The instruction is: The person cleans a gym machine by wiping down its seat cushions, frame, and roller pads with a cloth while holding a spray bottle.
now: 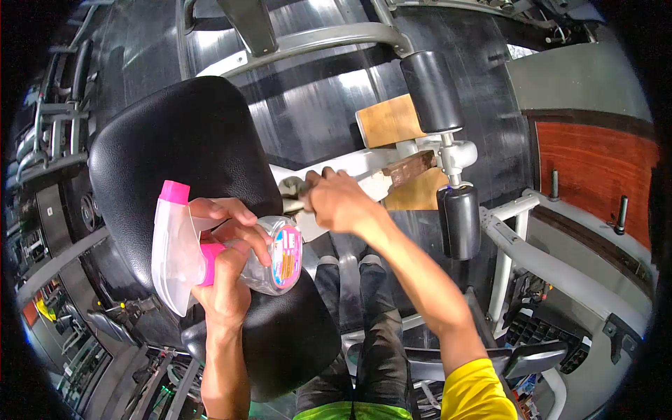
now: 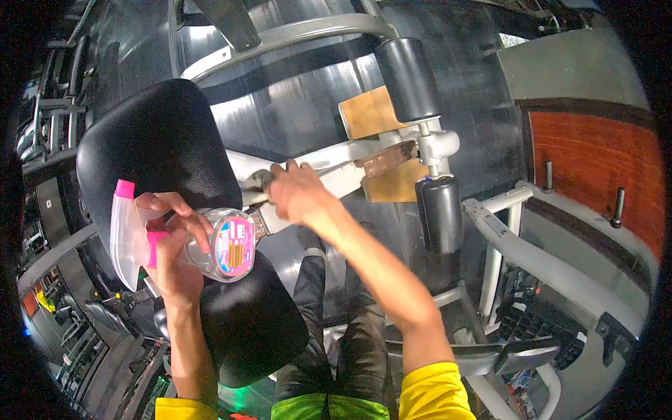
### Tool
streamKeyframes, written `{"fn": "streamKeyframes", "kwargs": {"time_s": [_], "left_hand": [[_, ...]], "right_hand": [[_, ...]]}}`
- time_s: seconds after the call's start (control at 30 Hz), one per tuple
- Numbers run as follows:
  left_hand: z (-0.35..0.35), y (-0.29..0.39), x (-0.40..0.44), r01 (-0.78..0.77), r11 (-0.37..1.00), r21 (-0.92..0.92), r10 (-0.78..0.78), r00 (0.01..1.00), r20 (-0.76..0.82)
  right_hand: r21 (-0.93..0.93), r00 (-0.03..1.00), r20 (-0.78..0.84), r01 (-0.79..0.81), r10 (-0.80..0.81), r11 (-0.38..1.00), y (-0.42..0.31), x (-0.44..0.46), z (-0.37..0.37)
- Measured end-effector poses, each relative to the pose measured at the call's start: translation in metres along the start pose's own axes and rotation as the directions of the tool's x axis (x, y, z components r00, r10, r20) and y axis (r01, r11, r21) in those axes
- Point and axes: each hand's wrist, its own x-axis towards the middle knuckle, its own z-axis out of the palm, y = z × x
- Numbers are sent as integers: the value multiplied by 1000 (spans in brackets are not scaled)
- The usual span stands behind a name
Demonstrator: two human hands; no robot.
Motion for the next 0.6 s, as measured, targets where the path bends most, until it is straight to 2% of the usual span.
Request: {"fn": "streamKeyframes", "kwargs": {"time_s": [0.03,0.1,0.13,0.2,0.23,0.3,0.37,0.4,0.43,0.5,0.53,0.57,0.6], "left_hand": [[0,1,0,12,1000,6,-12,1000,-5],[1,3,0,24,1000,12,-24,1000,-4],[1,3,0,27,1000,13,-27,1000,-9],[3,3,-2,32,999,10,-32,999,-7],[3,2,-2,27,999,23,-27,1000,-15],[3,1,-2,16,999,38,-15,1000,-14],[4,0,-3,12,998,56,-12,1000,0],[4,0,-4,14,998,57,-15,1000,9],[5,0,-4,1,998,66,-2,1000,14],[4,3,-2,-14,997,77,12,999,30],[3,2,-3,-18,996,82,17,1000,16],[2,1,-3,-22,996,88,22,1000,2],[2,0,-3,-28,995,94,28,1000,2]], "right_hand": [[53,930,-357,114,-88,992,-1,-16,23],[227,935,-353,77,9,971,-9,-40,33],[228,934,-356,75,12,971,-7,-49,44],[76,837,-548,51,-1,996,12,-60,78],[82,799,-600,27,28,996,29,-64,91],[79,719,-675,-153,166,985,61,-67,102],[201,651,-643,-365,403,909,86,-61,104],[232,573,-695,-393,434,890,94,-55,108],[239,566,-696,-397,441,886,90,-52,110],[399,427,-714,-403,555,824,65,-34,110],[361,485,-747,-279,455,890,40,-37,100],[425,567,-715,-110,408,898,13,-40,91],[442,629,-649,-145,427,885,-11,-39,105]]}}
